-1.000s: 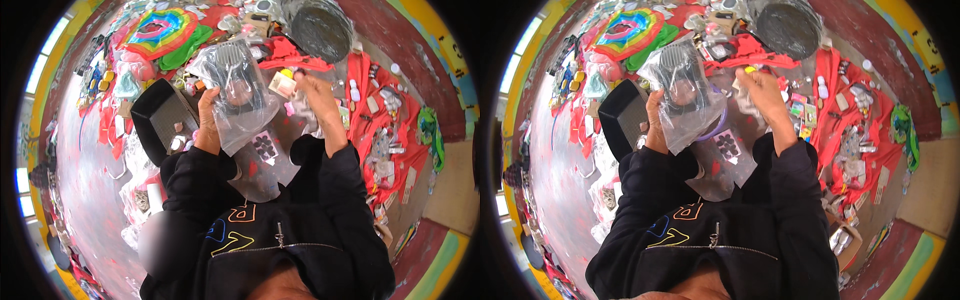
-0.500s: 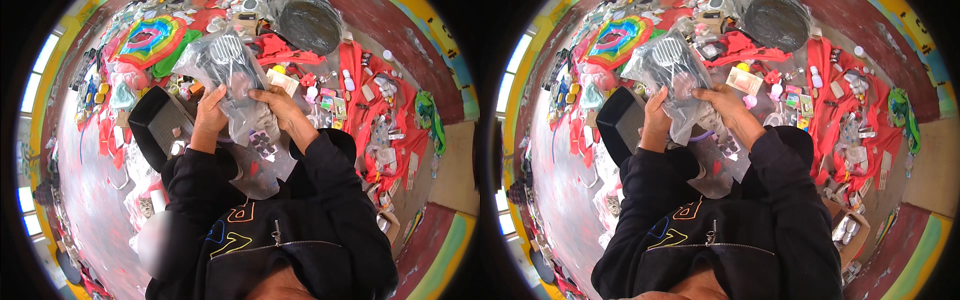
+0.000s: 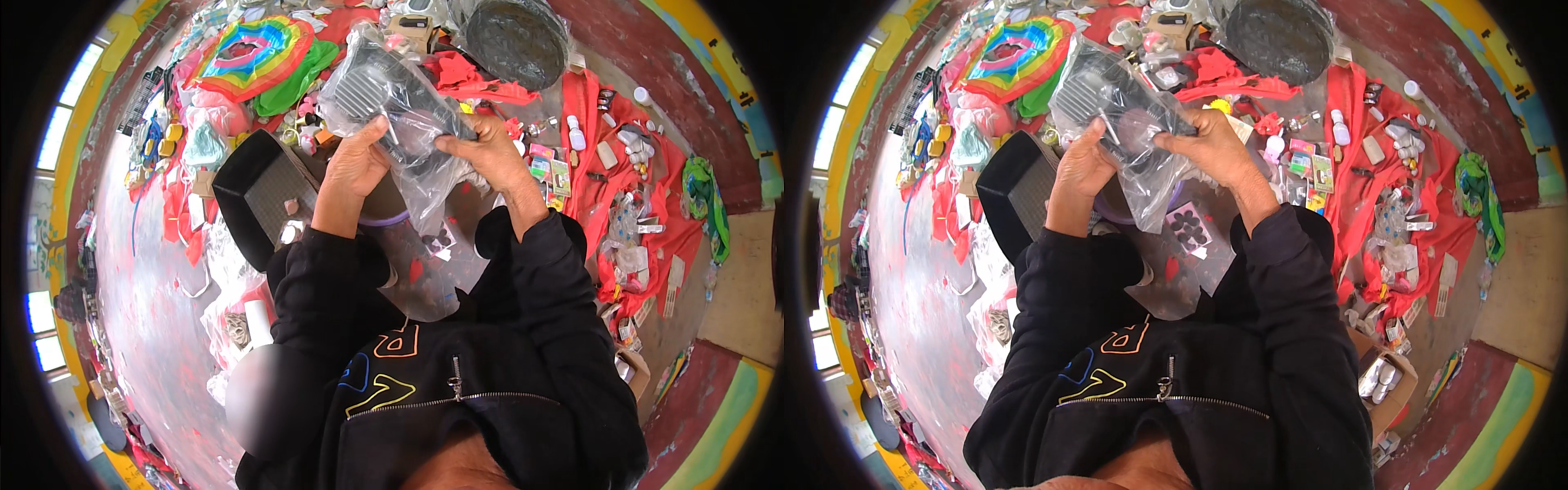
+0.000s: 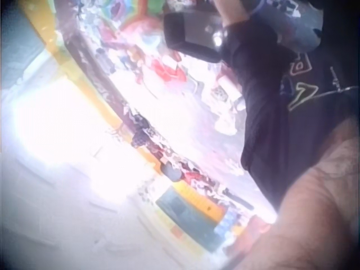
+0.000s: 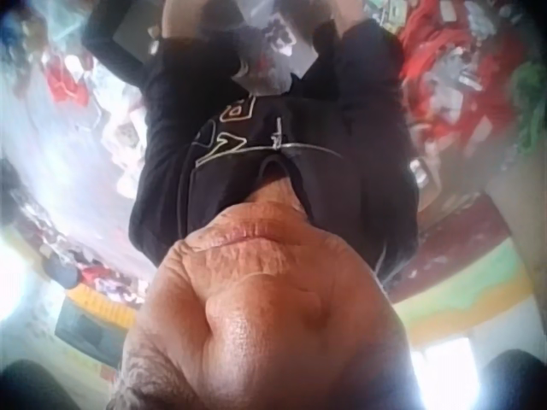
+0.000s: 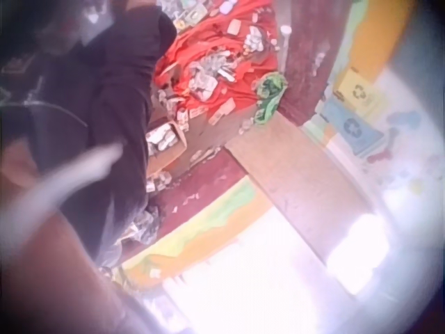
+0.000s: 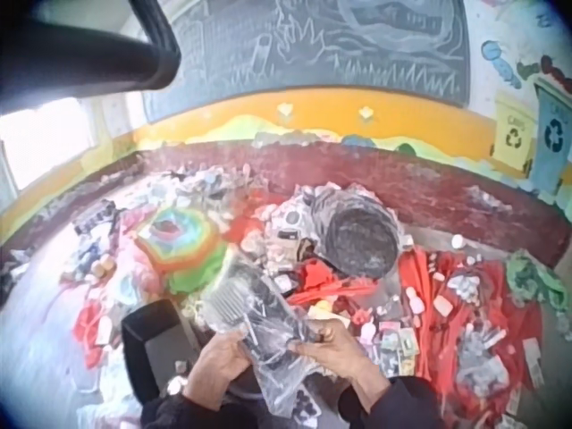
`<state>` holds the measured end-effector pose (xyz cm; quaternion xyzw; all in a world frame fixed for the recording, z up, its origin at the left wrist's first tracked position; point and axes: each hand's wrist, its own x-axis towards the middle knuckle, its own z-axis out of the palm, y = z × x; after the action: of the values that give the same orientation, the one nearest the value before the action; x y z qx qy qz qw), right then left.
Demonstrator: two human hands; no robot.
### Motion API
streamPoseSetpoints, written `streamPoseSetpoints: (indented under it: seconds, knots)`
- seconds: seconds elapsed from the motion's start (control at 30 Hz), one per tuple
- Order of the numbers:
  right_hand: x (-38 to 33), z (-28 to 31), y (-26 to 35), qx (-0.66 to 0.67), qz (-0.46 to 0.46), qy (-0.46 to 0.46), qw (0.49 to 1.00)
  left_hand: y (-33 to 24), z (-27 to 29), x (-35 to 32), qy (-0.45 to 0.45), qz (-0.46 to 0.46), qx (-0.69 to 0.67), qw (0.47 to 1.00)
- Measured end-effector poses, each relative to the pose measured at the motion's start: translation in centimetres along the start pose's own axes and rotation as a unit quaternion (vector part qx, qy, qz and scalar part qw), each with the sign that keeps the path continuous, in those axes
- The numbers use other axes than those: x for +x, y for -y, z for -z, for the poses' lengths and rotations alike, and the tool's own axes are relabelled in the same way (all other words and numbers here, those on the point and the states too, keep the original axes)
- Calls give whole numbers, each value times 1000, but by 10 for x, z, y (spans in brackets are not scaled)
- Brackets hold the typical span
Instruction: The person sits on the floor and organizes various items, including a black tray with a white object, a plastic bag, and a pink toy. They wipe the objects with a cloth and place them into a plastic bag.
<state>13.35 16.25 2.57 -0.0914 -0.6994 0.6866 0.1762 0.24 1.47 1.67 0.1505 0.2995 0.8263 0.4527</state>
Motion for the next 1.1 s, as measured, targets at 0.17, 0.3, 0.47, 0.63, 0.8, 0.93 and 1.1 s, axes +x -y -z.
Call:
streamPoseSetpoints:
  seconds: [0.17, 0.3, 0.47, 0.63, 0.8, 0.93, 1.1]
  knots:
    - [2, -7, 5, 75, -43, 21, 996, 2, 13, 1, -27, 18, 26, 999]
    - [1, -11, 0, 141, -75, 2, 987, 2, 4, 3, -65, -15, 34, 997]
    - [2, 5, -2, 283, -114, -58, 950, -17, -8, -2, -19, 3, 120, 993]
    - [1, 7, 3, 325, -99, -44, 939, -9, 20, 4, -58, -74, 129, 987]
    - [2, 4, 1, 318, -91, -69, 941, -10, 20, 3, -75, -122, 128, 981]
    - [-1, 16, 1, 355, -74, -76, 929, -5, 49, 12, -48, -159, 96, 982]
    - [10, 11, -10, 71, 50, -209, 974, 3, -22, -20, -4, 84, 177, 981]
